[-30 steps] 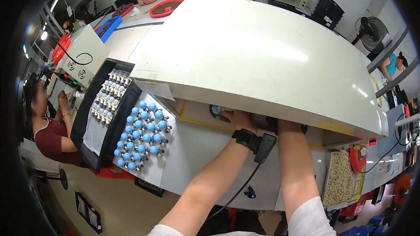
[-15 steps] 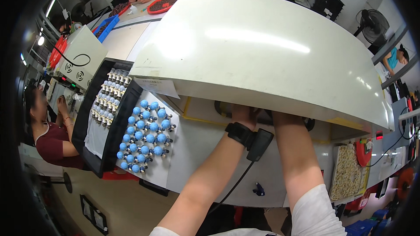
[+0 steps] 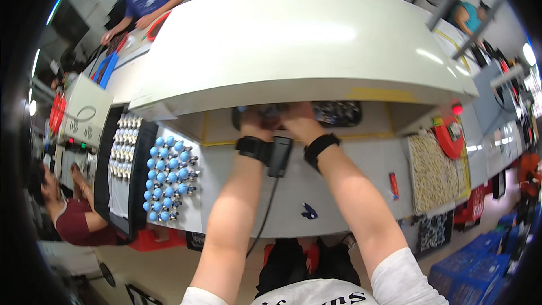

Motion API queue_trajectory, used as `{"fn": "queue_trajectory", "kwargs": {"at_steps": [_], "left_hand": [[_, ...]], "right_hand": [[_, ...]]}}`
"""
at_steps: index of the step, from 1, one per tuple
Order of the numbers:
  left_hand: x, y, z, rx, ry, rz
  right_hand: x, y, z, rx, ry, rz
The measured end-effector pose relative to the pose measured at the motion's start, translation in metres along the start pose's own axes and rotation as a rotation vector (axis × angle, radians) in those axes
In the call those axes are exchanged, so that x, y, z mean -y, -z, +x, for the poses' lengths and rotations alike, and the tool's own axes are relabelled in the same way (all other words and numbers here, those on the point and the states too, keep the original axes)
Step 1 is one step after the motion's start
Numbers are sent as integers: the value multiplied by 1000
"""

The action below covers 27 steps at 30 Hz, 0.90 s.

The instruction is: Apply glue and assemble small toy figurines at a factory workbench.

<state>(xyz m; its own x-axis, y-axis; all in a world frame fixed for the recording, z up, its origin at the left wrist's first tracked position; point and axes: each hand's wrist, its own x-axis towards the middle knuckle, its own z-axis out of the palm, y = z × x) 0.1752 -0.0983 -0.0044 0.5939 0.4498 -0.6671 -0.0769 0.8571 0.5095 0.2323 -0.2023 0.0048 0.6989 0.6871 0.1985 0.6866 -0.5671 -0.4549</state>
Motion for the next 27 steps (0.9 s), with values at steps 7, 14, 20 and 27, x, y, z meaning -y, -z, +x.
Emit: {"fn": "queue_trajectory", "kwargs": {"at_steps": [7, 14, 20, 27], "left_hand": [[-12, 18, 0, -22, -99, 13], [49, -6, -117, 404, -311, 172], [299, -61, -321, 906, -187, 903], [581, -4, -257, 1085, 348, 1531]], "right_hand": [[22, 81, -124, -232, -82, 581], [-82, 194, -324, -430, -213, 746], [-178, 172, -525, -838, -860, 802], [-308, 61, -675, -1140, -1472, 953]]}}
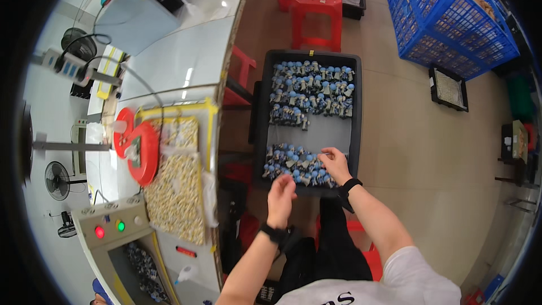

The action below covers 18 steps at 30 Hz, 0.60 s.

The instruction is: Apply glue and assemble small toy figurines at a factory workbench.

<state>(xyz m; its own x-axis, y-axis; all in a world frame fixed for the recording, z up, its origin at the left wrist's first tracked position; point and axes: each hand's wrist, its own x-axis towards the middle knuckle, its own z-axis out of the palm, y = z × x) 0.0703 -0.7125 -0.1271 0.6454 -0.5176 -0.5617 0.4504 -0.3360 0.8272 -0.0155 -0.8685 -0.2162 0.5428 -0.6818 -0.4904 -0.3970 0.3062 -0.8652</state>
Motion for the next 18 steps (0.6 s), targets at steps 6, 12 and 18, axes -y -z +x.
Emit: {"fn": "queue_trajectory", "kwargs": {"at_steps": [6, 12, 18], "left_hand": [[50, 2, 210, -339, 7, 438], [60, -7, 305, -245, -58, 687], [89, -5, 349, -264, -74, 705]], "right_hand": [[-45, -26, 109, -72, -282, 146], [-75, -62, 193, -169, -223, 80], [-70, -91, 215, -226, -256, 33]]}}
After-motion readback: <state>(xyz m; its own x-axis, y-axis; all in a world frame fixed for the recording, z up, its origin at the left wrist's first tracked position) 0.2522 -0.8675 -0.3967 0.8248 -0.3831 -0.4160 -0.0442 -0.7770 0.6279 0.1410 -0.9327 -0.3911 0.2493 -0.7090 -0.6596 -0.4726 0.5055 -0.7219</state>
